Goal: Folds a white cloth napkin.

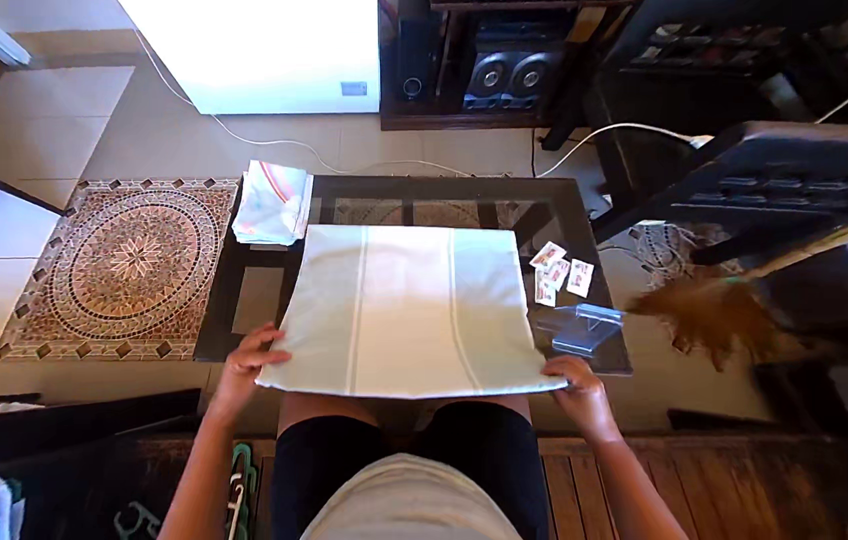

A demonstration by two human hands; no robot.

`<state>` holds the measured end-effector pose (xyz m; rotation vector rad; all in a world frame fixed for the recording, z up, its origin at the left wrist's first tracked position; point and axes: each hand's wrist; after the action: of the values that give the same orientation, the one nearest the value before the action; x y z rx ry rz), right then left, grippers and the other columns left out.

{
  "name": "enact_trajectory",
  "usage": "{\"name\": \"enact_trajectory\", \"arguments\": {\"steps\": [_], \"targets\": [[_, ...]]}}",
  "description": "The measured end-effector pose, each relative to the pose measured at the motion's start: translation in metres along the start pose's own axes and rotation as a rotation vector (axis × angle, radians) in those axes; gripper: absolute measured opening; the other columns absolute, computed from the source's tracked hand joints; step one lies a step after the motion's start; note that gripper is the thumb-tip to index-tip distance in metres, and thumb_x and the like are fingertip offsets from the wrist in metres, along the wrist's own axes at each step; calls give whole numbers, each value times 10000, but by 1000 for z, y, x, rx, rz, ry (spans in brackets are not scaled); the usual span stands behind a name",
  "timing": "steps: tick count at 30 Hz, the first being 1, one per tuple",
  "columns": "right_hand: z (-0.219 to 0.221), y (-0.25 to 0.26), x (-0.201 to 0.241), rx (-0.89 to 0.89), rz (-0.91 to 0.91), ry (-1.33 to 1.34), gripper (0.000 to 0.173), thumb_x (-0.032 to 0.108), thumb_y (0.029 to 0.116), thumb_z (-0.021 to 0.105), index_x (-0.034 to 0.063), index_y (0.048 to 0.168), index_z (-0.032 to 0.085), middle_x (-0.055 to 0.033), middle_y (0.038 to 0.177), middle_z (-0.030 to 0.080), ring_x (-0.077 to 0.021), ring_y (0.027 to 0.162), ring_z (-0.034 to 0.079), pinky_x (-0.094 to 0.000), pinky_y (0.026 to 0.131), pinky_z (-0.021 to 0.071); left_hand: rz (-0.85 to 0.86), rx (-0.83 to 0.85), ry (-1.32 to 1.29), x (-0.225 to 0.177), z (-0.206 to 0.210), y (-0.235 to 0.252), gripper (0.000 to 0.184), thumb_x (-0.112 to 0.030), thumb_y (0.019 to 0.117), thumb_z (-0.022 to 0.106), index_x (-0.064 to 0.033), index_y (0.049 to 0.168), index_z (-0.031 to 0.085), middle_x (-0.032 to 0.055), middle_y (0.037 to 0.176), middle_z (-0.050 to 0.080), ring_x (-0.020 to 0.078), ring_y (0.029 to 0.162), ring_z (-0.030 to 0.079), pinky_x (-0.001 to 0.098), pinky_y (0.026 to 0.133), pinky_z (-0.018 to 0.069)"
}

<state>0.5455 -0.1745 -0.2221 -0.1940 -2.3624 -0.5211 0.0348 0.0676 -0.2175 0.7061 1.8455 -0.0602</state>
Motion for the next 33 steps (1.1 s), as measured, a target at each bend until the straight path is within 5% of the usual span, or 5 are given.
{"name": "enact_trajectory", "arguments": {"steps": [7,11,18,26,33], "targets": [[-4,-22,14,-83,74,411,147,126,913,606,-5,935,670,-42,1115,737,-76,1225,623,-316,1153,422,-70,-220,-87,-21,21,-30,170,-151,950,640,-55,981,776,17,1183,757,131,1318,591,318,1141,449],[7,37,40,-313,152,381,167,67,982,528,-84,1040,571,61,942,650,98,900,612,-136,844,525,-49,-418,57,-40,36,24,256,-53,974,573,182,1034,653,156,1079,725,14,1052,670,206,962,526],[52,163,31,-226,556,-113,436,265,1113,428,-131,1239,559,-370,1079,645,-541,1029,647,-691,905,478,-497,-539,334,-12,64,120,361,-253,1072,551,82,1162,651,261,1025,697,363,941,697,556,893,535],[93,208,-6,183,865,-494,552,437,1121,317,-7,1362,542,-348,1145,675,-555,1114,643,-707,883,491,-948,-221,615,19,77,148,480,-433,1081,484,-34,1306,629,258,1183,693,442,1138,660,635,977,485],[131,185,36,47,234,-392,458,183,1079,442,-83,1448,489,-336,1480,483,-503,1398,451,-645,1158,336,-397,-325,530,1,107,147,573,-235,1041,570,68,1502,418,325,1572,362,478,1509,267,586,1234,229]]}}
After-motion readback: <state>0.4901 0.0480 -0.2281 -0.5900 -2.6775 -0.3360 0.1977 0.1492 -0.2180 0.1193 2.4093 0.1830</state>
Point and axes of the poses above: each hand's wrist, its own y-axis towards the middle knuckle, its own z-axis out of the palm, x = y × z
